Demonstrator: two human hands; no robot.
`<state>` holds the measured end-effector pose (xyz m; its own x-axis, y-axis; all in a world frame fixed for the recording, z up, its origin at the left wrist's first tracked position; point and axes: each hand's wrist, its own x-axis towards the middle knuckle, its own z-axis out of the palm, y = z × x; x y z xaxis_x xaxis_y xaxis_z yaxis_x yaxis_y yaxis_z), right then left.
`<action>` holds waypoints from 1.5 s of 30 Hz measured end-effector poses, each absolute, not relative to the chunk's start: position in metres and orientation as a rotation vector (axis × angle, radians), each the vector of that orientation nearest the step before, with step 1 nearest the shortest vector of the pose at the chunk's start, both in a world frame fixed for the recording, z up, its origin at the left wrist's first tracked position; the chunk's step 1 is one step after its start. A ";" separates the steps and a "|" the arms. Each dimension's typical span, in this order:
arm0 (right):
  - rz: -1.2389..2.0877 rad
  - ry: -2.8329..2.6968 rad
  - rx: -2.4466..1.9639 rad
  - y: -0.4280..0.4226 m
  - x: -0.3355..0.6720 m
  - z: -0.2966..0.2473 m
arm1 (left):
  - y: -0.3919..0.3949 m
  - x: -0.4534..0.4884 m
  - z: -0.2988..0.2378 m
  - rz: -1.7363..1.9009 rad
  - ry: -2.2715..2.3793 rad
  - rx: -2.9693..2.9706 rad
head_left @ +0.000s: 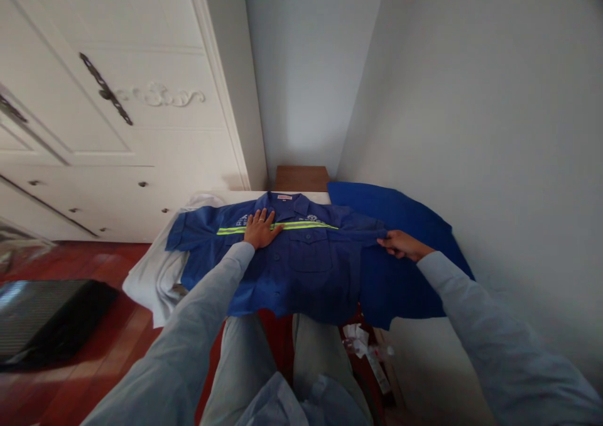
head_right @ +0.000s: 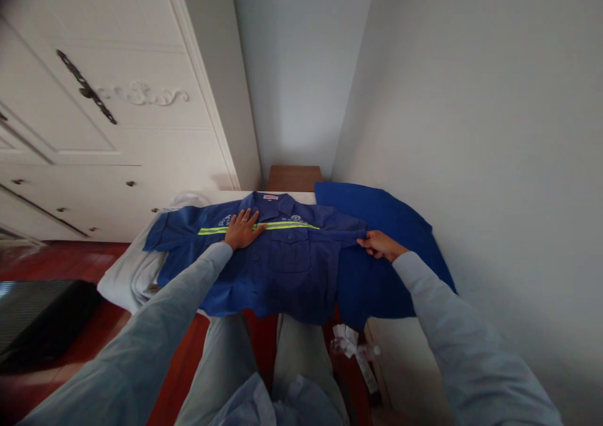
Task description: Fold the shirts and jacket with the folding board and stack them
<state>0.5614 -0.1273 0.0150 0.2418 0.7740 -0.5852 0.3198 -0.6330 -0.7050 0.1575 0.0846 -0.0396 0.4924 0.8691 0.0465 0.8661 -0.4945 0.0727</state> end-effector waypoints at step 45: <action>0.850 -0.800 -2.071 -0.152 0.547 0.025 | 0.087 0.158 -0.040 0.127 1.552 2.662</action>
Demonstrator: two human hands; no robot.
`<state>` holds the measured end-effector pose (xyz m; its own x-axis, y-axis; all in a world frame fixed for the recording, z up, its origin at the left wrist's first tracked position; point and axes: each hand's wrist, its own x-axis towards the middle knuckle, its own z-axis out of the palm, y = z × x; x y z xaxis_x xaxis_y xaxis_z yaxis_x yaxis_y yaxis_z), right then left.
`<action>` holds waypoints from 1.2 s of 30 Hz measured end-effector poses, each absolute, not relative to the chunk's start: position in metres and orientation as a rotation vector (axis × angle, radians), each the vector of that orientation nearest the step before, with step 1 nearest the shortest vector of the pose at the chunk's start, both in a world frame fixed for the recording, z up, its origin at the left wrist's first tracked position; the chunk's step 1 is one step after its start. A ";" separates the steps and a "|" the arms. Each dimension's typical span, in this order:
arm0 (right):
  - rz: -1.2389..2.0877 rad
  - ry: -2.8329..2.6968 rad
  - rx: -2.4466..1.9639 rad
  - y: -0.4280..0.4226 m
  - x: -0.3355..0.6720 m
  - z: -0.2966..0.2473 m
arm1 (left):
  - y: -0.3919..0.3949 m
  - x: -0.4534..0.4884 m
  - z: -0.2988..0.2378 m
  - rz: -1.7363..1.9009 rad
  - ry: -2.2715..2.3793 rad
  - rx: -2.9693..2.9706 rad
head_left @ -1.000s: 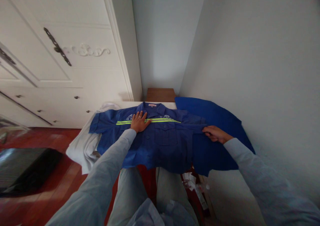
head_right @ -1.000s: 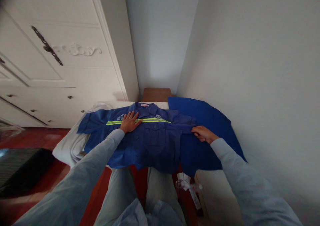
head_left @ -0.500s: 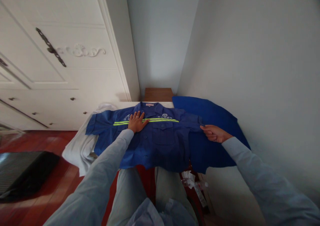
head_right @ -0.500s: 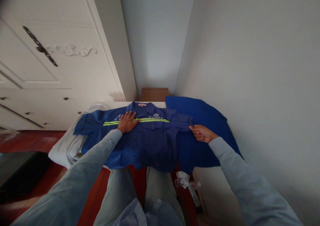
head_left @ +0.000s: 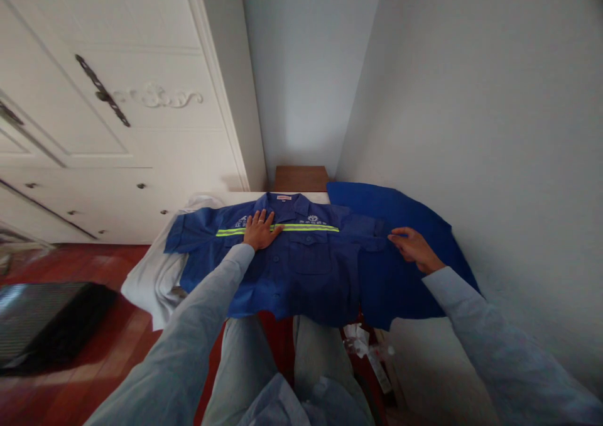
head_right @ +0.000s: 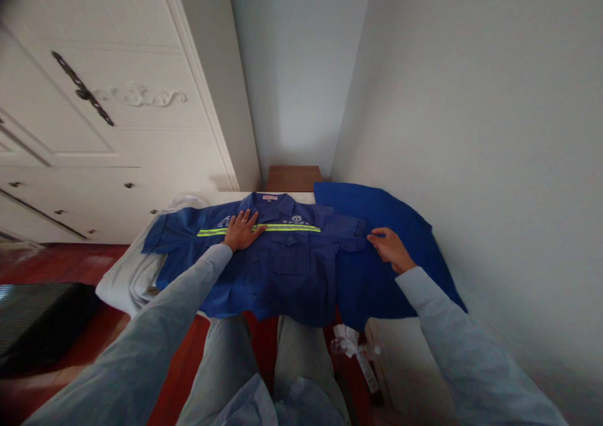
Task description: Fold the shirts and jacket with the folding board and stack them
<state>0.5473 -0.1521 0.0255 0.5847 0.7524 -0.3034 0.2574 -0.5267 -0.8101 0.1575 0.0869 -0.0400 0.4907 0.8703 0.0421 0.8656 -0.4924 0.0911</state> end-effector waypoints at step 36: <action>0.159 -1.986 -2.499 -0.012 0.490 -0.027 | 0.104 0.127 -0.031 0.114 1.456 2.512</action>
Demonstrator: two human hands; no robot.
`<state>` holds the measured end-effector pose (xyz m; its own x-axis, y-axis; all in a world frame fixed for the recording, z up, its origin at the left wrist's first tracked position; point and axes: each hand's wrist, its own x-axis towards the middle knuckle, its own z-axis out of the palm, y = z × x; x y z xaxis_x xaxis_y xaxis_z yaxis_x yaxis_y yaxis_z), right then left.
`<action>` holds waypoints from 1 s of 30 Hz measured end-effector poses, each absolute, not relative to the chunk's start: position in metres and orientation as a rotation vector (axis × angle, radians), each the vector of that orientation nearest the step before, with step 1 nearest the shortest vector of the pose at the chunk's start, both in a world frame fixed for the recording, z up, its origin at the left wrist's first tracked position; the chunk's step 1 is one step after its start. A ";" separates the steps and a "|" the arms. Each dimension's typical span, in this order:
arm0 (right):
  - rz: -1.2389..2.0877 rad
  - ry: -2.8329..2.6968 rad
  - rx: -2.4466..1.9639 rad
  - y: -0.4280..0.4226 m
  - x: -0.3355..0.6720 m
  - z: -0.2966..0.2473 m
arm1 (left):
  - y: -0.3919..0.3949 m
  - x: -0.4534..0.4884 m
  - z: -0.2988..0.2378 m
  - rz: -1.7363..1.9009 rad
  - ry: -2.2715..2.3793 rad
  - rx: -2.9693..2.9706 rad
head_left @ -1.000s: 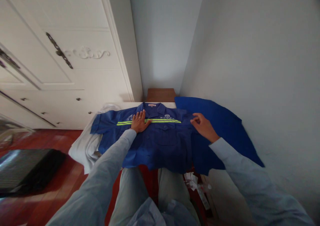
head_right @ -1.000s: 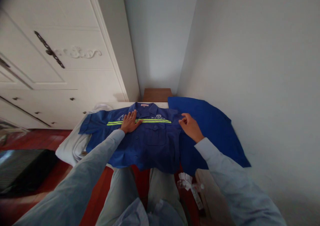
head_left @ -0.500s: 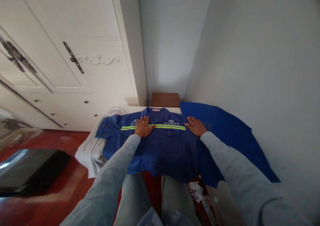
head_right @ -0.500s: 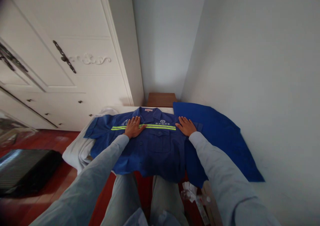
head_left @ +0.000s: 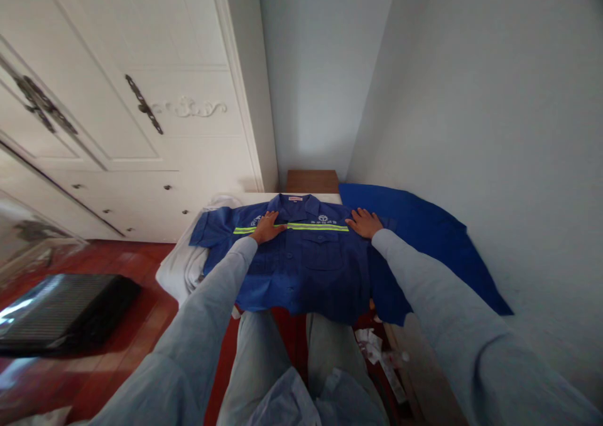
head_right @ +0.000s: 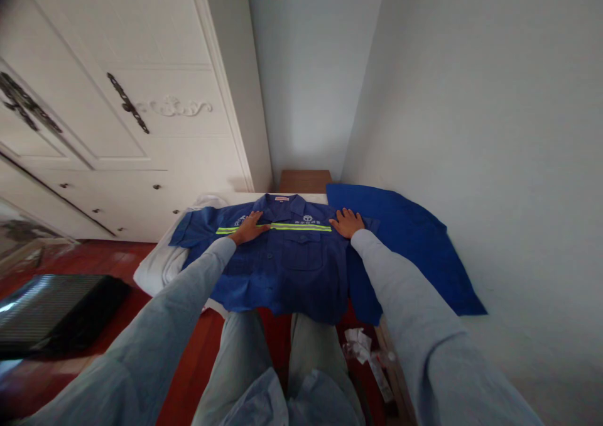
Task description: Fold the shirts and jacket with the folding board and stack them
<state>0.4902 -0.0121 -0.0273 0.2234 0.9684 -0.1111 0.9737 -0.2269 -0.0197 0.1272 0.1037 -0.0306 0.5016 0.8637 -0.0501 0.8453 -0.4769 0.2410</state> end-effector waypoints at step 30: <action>-0.256 2.198 2.299 0.033 0.427 -0.039 | 0.063 0.035 -0.034 0.442 1.360 2.609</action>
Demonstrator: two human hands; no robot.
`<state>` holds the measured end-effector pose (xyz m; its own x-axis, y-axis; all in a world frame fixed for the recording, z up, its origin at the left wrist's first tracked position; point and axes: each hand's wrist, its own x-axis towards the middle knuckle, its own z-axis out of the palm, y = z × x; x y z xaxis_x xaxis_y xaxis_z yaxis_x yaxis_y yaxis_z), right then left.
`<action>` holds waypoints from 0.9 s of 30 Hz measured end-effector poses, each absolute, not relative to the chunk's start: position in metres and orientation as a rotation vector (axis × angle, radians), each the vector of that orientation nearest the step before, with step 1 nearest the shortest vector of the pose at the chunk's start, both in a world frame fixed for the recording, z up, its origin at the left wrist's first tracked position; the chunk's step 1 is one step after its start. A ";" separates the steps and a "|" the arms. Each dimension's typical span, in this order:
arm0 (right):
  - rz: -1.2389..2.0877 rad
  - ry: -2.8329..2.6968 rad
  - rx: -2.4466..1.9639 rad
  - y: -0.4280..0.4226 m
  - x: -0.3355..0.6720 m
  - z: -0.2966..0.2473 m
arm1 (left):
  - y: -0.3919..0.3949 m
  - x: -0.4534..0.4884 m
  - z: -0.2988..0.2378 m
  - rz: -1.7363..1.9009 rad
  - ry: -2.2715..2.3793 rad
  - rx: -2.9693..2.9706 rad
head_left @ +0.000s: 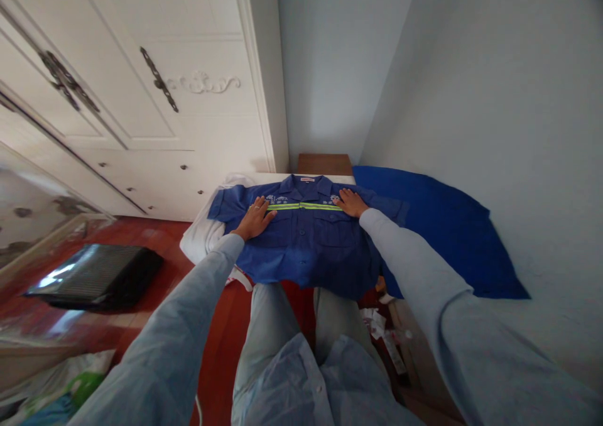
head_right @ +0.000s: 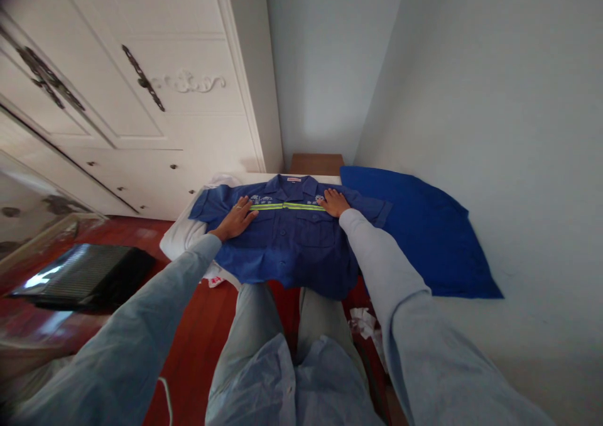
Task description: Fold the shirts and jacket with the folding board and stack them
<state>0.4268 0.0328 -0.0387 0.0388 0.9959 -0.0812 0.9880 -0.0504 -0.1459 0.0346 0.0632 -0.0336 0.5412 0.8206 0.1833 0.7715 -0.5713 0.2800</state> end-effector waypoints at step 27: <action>-0.093 -2.329 -1.588 -0.201 0.385 -0.068 | -0.063 -0.032 -0.091 1.421 1.674 2.128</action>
<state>0.3850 -0.2010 -0.0675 -0.3310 0.8957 0.2970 0.9165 0.3801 -0.1247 -0.0319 -0.0631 -0.0909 -0.0297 0.7997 0.5997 0.7216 -0.3980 0.5665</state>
